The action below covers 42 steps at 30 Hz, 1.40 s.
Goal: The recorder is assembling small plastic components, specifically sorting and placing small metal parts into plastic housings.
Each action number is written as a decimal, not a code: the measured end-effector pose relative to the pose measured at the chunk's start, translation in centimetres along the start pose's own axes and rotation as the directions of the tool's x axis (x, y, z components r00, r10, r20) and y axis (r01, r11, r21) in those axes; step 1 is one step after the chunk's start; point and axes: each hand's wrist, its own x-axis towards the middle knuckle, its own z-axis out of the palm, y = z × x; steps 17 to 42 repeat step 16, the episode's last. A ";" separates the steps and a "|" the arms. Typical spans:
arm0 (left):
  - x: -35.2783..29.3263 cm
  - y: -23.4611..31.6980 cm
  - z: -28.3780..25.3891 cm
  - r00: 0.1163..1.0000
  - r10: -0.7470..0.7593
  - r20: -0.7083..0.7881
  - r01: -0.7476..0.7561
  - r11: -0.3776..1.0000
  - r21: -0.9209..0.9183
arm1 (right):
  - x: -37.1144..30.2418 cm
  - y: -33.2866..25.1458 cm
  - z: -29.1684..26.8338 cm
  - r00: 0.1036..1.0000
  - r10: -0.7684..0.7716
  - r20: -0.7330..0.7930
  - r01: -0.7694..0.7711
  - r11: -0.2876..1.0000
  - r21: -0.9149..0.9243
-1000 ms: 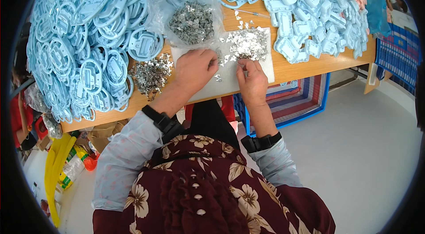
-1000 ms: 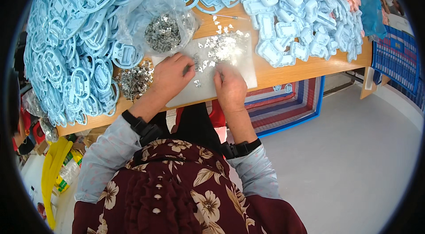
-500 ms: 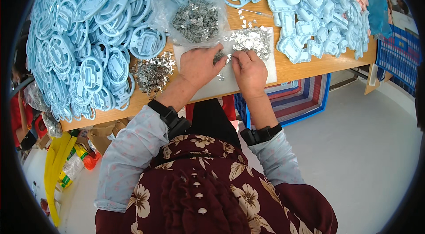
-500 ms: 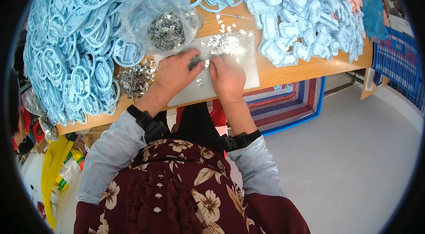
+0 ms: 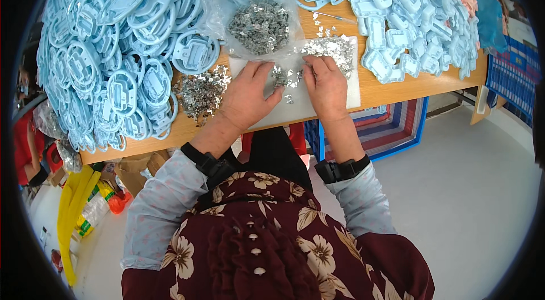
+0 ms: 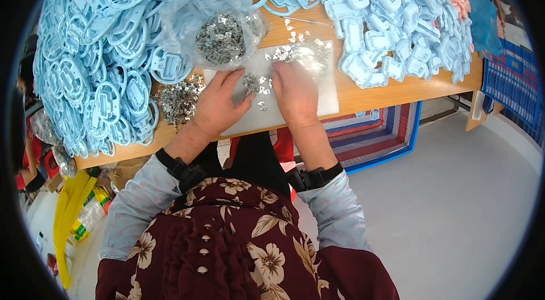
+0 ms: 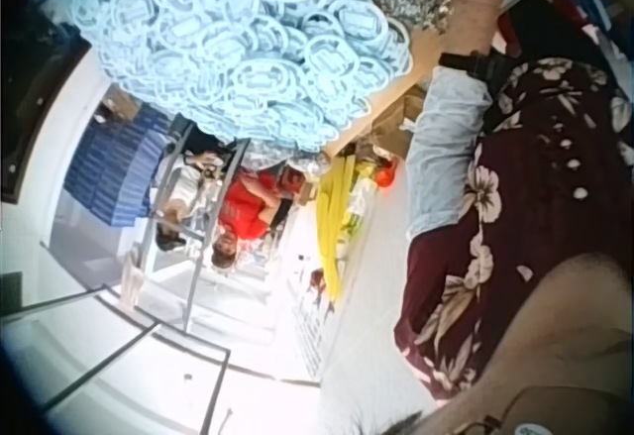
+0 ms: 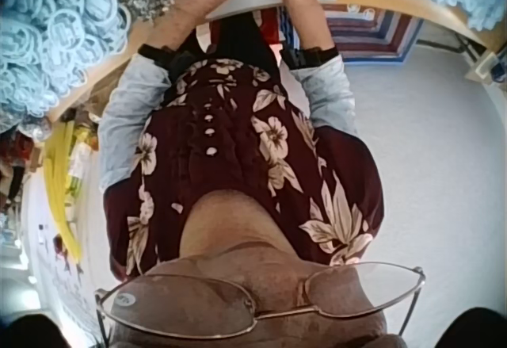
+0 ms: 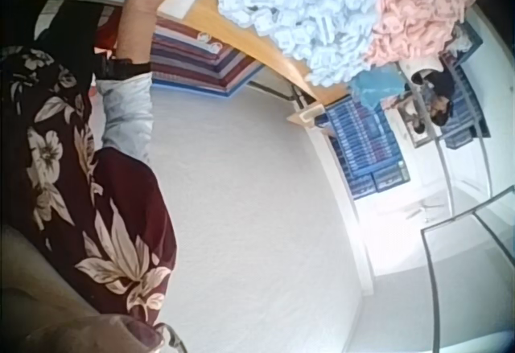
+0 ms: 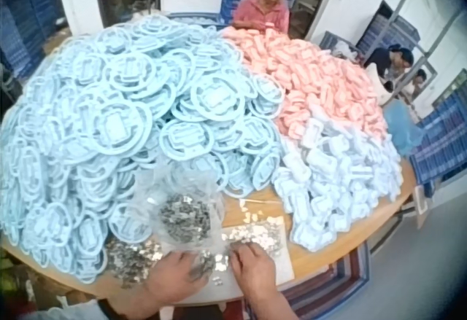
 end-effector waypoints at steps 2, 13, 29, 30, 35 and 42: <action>-0.2 0.0 0.3 0.999 -0.037 0.032 0.036 0.999 0.023 | -0.1 -0.3 0.8 1.000 -0.003 0.000 0.003 1.000 0.024; -1.3 0.9 -0.6 0.981 0.054 0.187 -0.068 0.995 0.069 | -3.6 -1.1 -0.1 0.982 0.064 0.179 -0.087 0.988 0.127; -1.2 -0.3 0.9 0.978 0.044 0.202 -0.062 0.995 0.084 | -5.6 -0.6 0.6 0.934 0.132 0.331 -0.179 0.977 0.113; -1.2 -0.3 0.9 0.978 0.044 0.202 -0.062 0.995 0.084 | -5.6 -0.6 0.6 0.934 0.132 0.331 -0.179 0.977 0.113; -1.2 -0.3 0.9 0.978 0.044 0.202 -0.062 0.995 0.084 | -5.6 -0.6 0.6 0.934 0.132 0.331 -0.179 0.977 0.113; -1.2 -0.3 0.9 0.978 0.044 0.202 -0.062 0.995 0.084 | -5.6 -0.6 0.6 0.934 0.132 0.331 -0.179 0.977 0.113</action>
